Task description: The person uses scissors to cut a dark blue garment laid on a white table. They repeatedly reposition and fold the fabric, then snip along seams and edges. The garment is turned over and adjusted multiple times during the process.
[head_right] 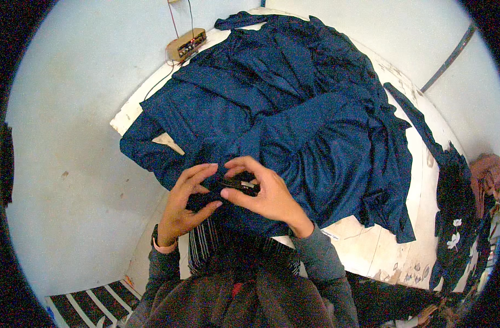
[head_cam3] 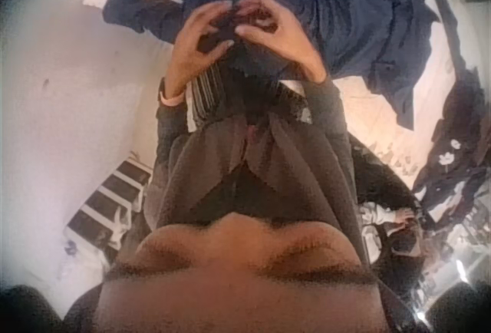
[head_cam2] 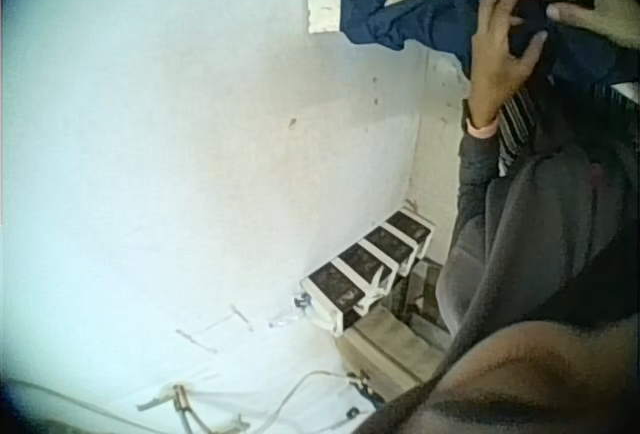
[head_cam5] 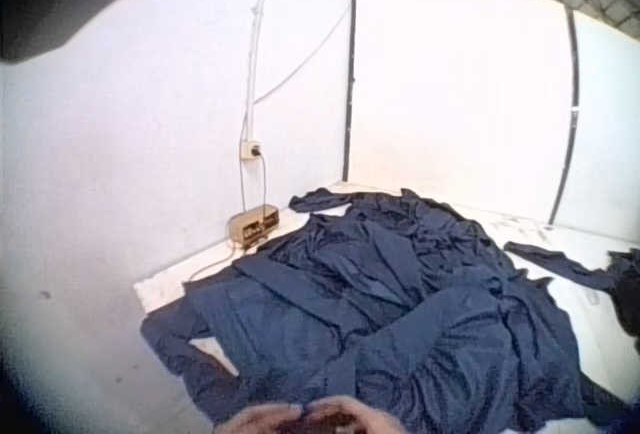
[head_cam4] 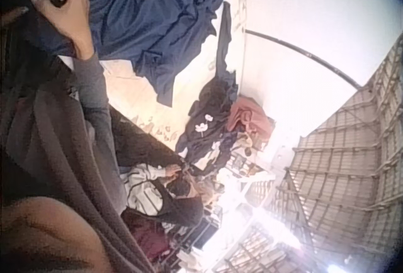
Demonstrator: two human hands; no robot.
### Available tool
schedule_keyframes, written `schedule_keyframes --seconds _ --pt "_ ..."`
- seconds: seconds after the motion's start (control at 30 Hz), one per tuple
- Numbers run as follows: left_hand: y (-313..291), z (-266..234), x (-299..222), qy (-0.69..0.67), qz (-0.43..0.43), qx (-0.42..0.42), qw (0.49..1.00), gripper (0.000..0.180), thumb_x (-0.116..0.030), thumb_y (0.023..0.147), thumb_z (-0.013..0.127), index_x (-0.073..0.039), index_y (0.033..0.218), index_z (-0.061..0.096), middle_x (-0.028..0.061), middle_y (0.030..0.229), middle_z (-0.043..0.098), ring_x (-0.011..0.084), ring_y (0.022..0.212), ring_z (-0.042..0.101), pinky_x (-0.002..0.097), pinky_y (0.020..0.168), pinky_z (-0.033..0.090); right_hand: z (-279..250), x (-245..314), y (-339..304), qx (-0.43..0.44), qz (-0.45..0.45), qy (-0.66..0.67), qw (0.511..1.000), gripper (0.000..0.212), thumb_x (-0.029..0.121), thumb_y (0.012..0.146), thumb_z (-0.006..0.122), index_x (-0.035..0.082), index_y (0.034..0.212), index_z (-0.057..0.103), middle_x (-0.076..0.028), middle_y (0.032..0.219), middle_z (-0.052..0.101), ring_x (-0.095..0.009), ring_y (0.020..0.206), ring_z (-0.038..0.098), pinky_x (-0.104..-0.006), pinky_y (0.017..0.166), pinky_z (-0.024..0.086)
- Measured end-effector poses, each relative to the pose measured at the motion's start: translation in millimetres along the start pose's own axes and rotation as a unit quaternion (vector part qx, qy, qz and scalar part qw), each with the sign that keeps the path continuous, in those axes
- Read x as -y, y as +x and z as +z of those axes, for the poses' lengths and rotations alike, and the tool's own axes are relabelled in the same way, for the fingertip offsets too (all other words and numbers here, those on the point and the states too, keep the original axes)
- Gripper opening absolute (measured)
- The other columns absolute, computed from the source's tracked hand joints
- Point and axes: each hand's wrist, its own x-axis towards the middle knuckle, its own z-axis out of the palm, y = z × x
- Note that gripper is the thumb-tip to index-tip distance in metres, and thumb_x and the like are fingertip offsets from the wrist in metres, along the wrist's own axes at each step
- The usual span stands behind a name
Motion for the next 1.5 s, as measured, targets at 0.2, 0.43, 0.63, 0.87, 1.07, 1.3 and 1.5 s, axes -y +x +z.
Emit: schedule_keyframes --seconds 0.2,0.43,0.63,0.87,1.07,1.3,1.5 --pt "-29 -5 23 0.223 0.226 -0.071 0.946 0.042 -0.003 0.081 0.08 -0.004 0.122 0.07 0.0104 0.117 0.072 0.0252 0.098 0.069 0.0346 0.078 0.056 -5 -15 -21 -0.074 -0.245 -0.356 0.899 0.02 0.017 0.069 0.075 0.021 0.088 0.071 0.005 0.084 0.067 -0.016 0.066 0.061 -0.034 0.058 0.039" --pt "-109 -41 57 0.287 -0.138 -0.311 0.896 0.087 -0.014 0.076 0.088 0.003 0.15 0.044 0.0165 0.137 0.061 0.0314 0.114 0.062 0.0426 0.101 0.048 -6 -18 -51 -0.151 -0.427 -0.421 0.786 0.021 0.017 0.065 0.073 0.015 0.087 0.073 0.003 0.079 0.063 -0.015 0.062 0.054 -0.0335 0.062 0.037" --pt "-127 -39 62 0.267 -0.264 -0.275 0.885 0.078 -0.016 0.091 0.077 -0.002 0.155 0.036 0.0168 0.147 0.054 0.0293 0.121 0.062 0.0394 0.101 0.048 -6 -18 -56 -0.154 -0.427 -0.45 0.769 0.011 0.022 0.068 0.072 0.021 0.079 0.069 0.006 0.083 0.066 -0.01 0.06 0.052 -0.0292 0.062 0.036" --pt "-60 -19 29 0.049 -0.203 -0.18 0.961 0.032 -0.019 0.1 0.066 -0.004 0.128 0.063 0.0124 0.119 0.067 0.0204 0.103 0.063 0.0364 0.089 0.05 -2 -14 -65 -0.122 -0.394 -0.436 0.8 0.012 0.019 0.068 0.074 0.021 0.074 0.065 0.003 0.091 0.071 -0.01 0.06 0.052 -0.0289 0.061 0.036" --pt "-7 1 56 0.267 -0.148 -0.131 0.943 0.043 -0.03 0.101 0.062 0.0 0.133 0.059 0.0212 0.118 0.063 0.037 0.106 0.062 0.0434 0.095 0.048 -6 -16 -88 0.056 -0.262 -0.357 0.895 0.025 0.016 0.066 0.074 0.017 0.087 0.061 0.003 0.099 0.068 -0.012 0.067 0.061 -0.0312 0.061 0.04" --pt "15 12 80 0.348 -0.061 -0.148 0.924 0.051 -0.036 0.089 0.075 -0.007 0.128 0.063 0.0166 0.115 0.062 0.0344 0.11 0.058 0.0429 0.087 0.047 -14 -26 -112 0.217 -0.043 -0.33 0.918 0.033 0.011 0.068 0.074 0.016 0.097 0.058 -0.001 0.098 0.066 -0.026 0.078 0.067 -0.0396 0.067 0.049" --pt "30 20 102 0.227 -0.104 -0.023 0.968 0.025 -0.028 0.081 0.082 -0.007 0.094 0.079 0.0074 0.083 0.072 0.0227 0.084 0.066 0.0358 0.077 0.049 -8 -40 -111 0.228 0.025 -0.301 0.926 0.03 0.006 0.068 0.072 0.014 0.094 0.06 -0.004 0.093 0.07 -0.032 0.086 0.07 -0.0433 0.07 0.053"
